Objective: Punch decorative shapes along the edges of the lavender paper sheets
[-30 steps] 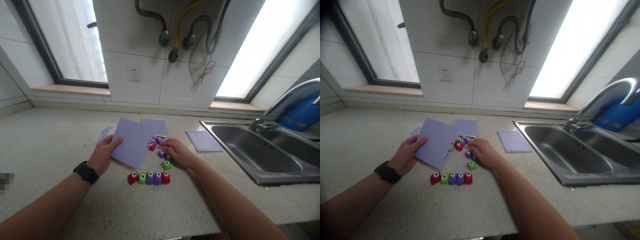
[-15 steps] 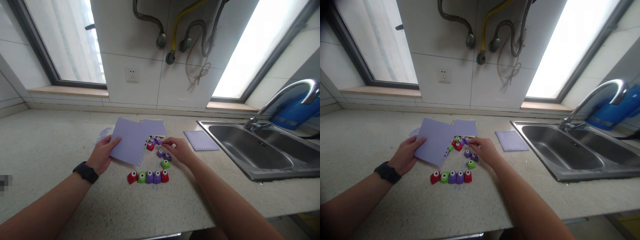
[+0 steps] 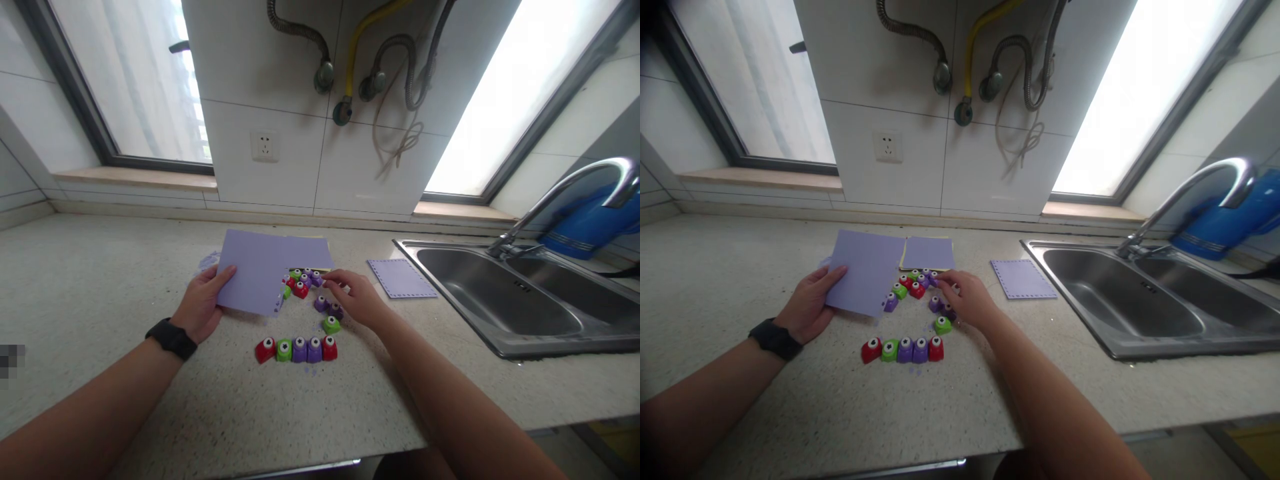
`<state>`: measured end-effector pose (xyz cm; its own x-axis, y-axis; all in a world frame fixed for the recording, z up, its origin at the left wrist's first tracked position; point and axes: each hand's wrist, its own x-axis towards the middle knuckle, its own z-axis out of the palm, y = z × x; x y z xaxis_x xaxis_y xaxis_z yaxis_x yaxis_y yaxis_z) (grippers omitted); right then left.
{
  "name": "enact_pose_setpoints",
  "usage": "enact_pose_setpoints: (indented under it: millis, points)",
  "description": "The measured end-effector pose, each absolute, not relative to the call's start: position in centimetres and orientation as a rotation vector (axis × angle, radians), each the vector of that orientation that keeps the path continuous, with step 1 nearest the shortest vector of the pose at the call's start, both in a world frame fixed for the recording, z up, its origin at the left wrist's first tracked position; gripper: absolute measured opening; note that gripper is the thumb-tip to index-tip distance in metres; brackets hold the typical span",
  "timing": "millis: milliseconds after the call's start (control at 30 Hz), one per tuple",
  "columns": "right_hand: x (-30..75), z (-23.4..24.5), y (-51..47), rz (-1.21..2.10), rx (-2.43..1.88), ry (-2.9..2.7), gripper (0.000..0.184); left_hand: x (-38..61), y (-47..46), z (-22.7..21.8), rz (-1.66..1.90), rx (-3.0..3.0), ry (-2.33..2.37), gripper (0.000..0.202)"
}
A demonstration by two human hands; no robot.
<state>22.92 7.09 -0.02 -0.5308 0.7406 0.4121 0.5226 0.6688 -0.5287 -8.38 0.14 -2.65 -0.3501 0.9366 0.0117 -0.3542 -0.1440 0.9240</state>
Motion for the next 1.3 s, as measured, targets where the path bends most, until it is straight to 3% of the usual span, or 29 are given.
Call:
enact_pose_setpoints:
  millis: [167,700,1000,1300]
  points:
    - [23.3,0.4,6.9,0.553,-0.763,-2.584,0.034,-8.4,0.1,-2.6,1.679,0.784,1.124,0.029]
    - [26.3,2.0,6.1,0.844,-1.031,-2.694,0.026,-8.1,0.0,-2.4,1.689,0.728,1.09,0.031]
    - [23.8,2.0,4.4,1.008,-0.887,-2.694,0.06,-8.1,0.1,-2.5,1.681,0.77,1.124,0.029]
    - [22.5,2.0,3.7,1.075,-0.813,-2.684,0.062,-8.2,0.1,-2.6,1.668,0.781,1.136,0.03]
